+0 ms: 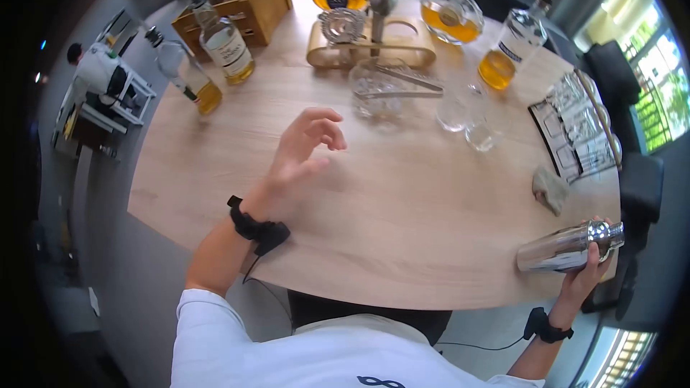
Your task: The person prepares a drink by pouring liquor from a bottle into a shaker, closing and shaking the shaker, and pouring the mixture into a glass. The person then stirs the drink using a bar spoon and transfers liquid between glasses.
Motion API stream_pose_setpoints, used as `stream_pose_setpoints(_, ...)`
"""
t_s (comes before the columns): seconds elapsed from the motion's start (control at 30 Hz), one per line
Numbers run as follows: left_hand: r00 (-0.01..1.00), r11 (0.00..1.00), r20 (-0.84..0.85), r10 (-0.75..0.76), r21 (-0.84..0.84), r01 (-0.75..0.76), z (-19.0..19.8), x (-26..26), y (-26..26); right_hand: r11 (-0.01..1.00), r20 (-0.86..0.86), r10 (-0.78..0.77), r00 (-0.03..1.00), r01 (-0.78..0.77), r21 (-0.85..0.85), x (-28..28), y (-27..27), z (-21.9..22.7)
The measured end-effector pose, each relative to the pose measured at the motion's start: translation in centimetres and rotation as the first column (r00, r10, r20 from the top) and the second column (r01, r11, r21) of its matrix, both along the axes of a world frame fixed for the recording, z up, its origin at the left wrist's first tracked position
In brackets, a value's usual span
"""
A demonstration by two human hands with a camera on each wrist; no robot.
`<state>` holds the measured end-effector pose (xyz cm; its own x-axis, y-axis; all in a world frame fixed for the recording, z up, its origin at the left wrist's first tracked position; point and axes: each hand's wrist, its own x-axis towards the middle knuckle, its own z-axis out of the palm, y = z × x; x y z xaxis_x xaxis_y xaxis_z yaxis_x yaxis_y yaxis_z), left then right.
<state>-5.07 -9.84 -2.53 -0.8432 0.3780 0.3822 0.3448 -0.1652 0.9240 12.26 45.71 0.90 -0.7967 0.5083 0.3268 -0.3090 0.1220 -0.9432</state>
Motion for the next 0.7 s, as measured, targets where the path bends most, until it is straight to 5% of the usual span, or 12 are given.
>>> stream_pose_setpoints(0.17, 0.999, 0.999, -0.038, 0.012, -0.051, -0.014, 0.2, 0.1, -0.1, 0.98, -0.083, 0.052, 0.995, -0.035, 0.195, -7.7, -4.1, -0.4)
stream_pose_setpoints(0.3, 1.0, 0.996, -0.024, 0.004, -0.088, -0.006, 0.2, 0.2, 0.2, 0.924, -0.1, 0.285, 0.953, -0.246, 0.292, -10.3, -14.1, 0.1)
stream_pose_setpoints(0.4, 1.0, 0.992, 0.005, 0.014, -0.126, -0.013, 0.1, 0.2, 0.2, 0.811, -0.013, 0.468, 0.883, -0.424, 0.402, -9.3, -18.0, 0.7)
stream_pose_setpoints(0.5, 0.999, 0.994, 0.015, 0.035, -0.103, -0.033, 0.8, 0.5, 0.4, 0.75, -0.048, 0.622, 0.782, -0.577, 0.324, -6.4, -20.1, 0.7)
stream_pose_setpoints(0.6, 0.998, 0.983, 0.003, 0.059, -0.176, -0.058, 0.7, 0.7, 0.4, 0.717, -0.019, 0.656, 0.755, -0.615, 0.328, -2.4, -19.6, 0.9)
stream_pose_setpoints(0.7, 0.999, 0.967, 0.036, 0.031, -0.254, -0.021, 1.0, 0.7, 0.3, 0.797, -0.09, 0.556, 0.827, -0.498, 0.342, -0.2, -17.7, 0.2)
